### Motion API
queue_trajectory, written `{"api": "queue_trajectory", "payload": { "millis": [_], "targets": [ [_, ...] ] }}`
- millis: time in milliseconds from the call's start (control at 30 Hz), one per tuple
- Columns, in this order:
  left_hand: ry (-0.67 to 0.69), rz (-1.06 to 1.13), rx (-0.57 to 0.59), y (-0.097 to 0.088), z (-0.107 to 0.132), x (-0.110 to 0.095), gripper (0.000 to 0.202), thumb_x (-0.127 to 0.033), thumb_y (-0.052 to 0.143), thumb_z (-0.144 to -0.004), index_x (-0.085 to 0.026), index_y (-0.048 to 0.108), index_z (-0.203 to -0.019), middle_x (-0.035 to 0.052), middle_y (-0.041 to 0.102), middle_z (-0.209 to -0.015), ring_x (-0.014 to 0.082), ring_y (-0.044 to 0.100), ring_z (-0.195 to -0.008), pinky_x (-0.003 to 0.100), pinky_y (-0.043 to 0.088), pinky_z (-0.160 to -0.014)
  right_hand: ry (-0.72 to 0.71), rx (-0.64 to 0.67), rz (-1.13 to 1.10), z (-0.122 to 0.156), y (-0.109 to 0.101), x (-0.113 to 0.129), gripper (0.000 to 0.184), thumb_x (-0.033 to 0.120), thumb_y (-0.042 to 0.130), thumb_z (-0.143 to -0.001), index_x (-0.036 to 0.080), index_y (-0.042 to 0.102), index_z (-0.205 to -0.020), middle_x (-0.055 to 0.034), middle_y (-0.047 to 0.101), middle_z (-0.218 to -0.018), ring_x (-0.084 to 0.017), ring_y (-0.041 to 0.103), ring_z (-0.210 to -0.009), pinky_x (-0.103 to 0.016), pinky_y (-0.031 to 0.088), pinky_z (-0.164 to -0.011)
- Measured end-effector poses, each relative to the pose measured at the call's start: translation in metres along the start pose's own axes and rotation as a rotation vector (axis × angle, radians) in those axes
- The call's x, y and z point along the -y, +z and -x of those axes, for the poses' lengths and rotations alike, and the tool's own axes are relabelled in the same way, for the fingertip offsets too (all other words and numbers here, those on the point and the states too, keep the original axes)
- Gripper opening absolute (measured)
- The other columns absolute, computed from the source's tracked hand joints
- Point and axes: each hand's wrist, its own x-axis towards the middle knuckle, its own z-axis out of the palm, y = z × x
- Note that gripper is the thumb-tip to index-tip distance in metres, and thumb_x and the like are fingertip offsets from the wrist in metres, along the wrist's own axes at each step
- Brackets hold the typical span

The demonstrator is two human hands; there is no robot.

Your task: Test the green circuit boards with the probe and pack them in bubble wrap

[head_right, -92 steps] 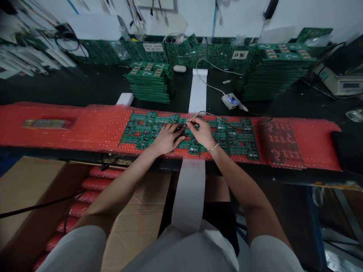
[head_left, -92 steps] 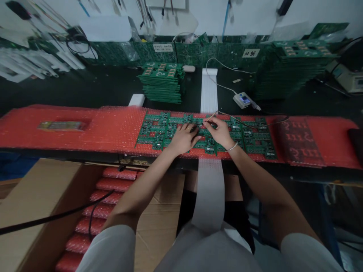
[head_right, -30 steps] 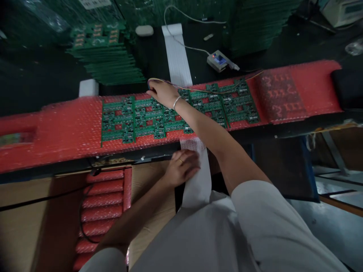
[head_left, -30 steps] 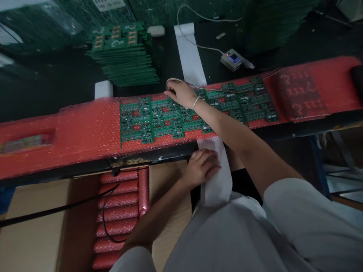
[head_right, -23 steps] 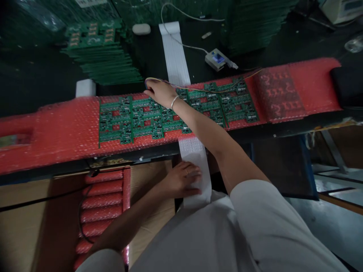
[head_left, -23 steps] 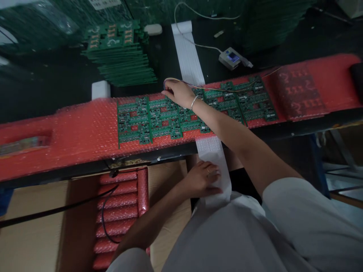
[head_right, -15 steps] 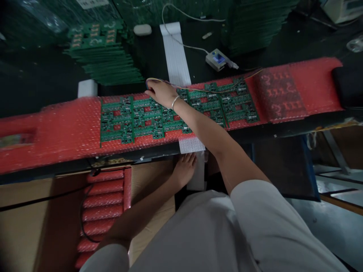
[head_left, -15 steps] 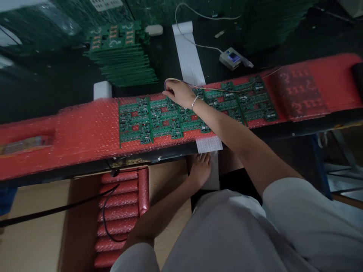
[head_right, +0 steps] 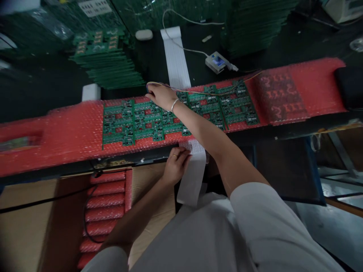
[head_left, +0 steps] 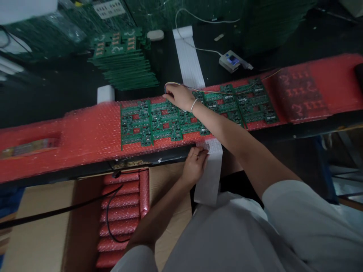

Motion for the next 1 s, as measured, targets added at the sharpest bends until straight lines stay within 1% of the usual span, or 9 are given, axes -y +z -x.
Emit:
{"api": "queue_trajectory", "payload": {
  "millis": [133, 233, 367, 467, 533, 700, 900, 1000],
  "targets": [
    [-0.021, 0.024, -0.059, 0.000, -0.001, -0.002, 0.014, -0.024, 0.053, -0.099, -0.021, 0.065, -0.106, 0.0061, 0.060, -0.102, 0.0189, 0.058, -0.095, 0.034, 0.054, -0.081, 0.000, 0.001, 0.007, 0.000, 0.000, 0.001, 0.022, 0.035, 0.043, -0.103, 0.019, 0.057, -0.105, -0.0052, 0.063, -0.103, -0.020, 0.057, -0.097, -0.032, 0.041, -0.084],
    [-0.037, 0.052, -0.093, -0.001, -0.004, -0.004, 0.011, -0.021, 0.055, -0.097, -0.020, 0.065, -0.102, 0.0064, 0.059, -0.101, 0.0186, 0.059, -0.095, 0.034, 0.054, -0.081, 0.004, -0.004, 0.012, 0.000, -0.001, 0.002, 0.022, 0.035, 0.043, -0.102, 0.019, 0.058, -0.104, -0.0048, 0.064, -0.100, -0.021, 0.058, -0.096, -0.033, 0.041, -0.083],
    [-0.091, 0.080, -0.095, 0.000, -0.006, -0.005, 0.010, -0.020, 0.055, -0.096, -0.019, 0.064, -0.101, 0.0073, 0.058, -0.103, 0.0184, 0.059, -0.097, 0.033, 0.055, -0.082, 0.026, -0.002, 0.004, 0.001, -0.002, 0.003, 0.022, 0.036, 0.044, -0.102, 0.019, 0.058, -0.103, -0.0050, 0.065, -0.099, -0.021, 0.059, -0.095, -0.033, 0.041, -0.082],
    [-0.079, 0.091, -0.103, 0.000, -0.005, -0.005, 0.011, -0.021, 0.056, -0.096, -0.019, 0.065, -0.103, 0.0074, 0.058, -0.103, 0.0183, 0.059, -0.097, 0.033, 0.055, -0.082, 0.027, -0.010, -0.004, 0.001, -0.002, 0.003, 0.022, 0.036, 0.045, -0.102, 0.019, 0.059, -0.102, -0.0052, 0.066, -0.100, -0.021, 0.059, -0.095, -0.033, 0.042, -0.082],
    [-0.071, 0.110, -0.108, 0.000, -0.004, -0.005, 0.010, -0.021, 0.057, -0.095, -0.018, 0.065, -0.101, 0.0072, 0.058, -0.102, 0.0183, 0.059, -0.096, 0.033, 0.054, -0.082, 0.020, -0.023, -0.011, 0.000, 0.000, 0.003, 0.022, 0.036, 0.045, -0.102, 0.020, 0.059, -0.101, -0.0050, 0.066, -0.099, -0.021, 0.059, -0.094, -0.033, 0.042, -0.082],
    [-0.118, 0.107, -0.095, -0.001, -0.005, -0.005, 0.008, -0.021, 0.057, -0.095, -0.019, 0.065, -0.094, 0.0063, 0.058, -0.100, 0.0181, 0.059, -0.096, 0.032, 0.053, -0.083, 0.020, -0.037, -0.024, 0.001, 0.000, 0.002, 0.020, 0.036, 0.048, -0.101, 0.020, 0.059, -0.100, -0.0040, 0.066, -0.098, -0.020, 0.059, -0.093, -0.033, 0.041, -0.081],
    [-0.110, 0.165, -0.119, 0.000, -0.005, -0.008, 0.007, -0.014, 0.060, -0.091, -0.019, 0.063, -0.089, 0.0048, 0.058, -0.096, 0.0171, 0.059, -0.092, 0.030, 0.052, -0.080, 0.018, -0.041, -0.035, 0.001, -0.001, 0.002, 0.020, 0.036, 0.048, -0.101, 0.019, 0.059, -0.098, -0.0041, 0.065, -0.097, -0.020, 0.058, -0.091, -0.032, 0.041, -0.081],
    [-0.091, 0.200, -0.116, -0.009, -0.004, -0.014, 0.010, -0.011, 0.060, -0.089, -0.020, 0.063, -0.089, 0.0046, 0.060, -0.096, 0.0169, 0.059, -0.092, 0.029, 0.052, -0.080, 0.008, -0.032, -0.053, -0.001, 0.003, 0.000, 0.022, 0.036, 0.046, -0.102, 0.017, 0.058, -0.100, -0.0057, 0.064, -0.100, -0.021, 0.058, -0.095, -0.034, 0.041, -0.084]
  ]
}}
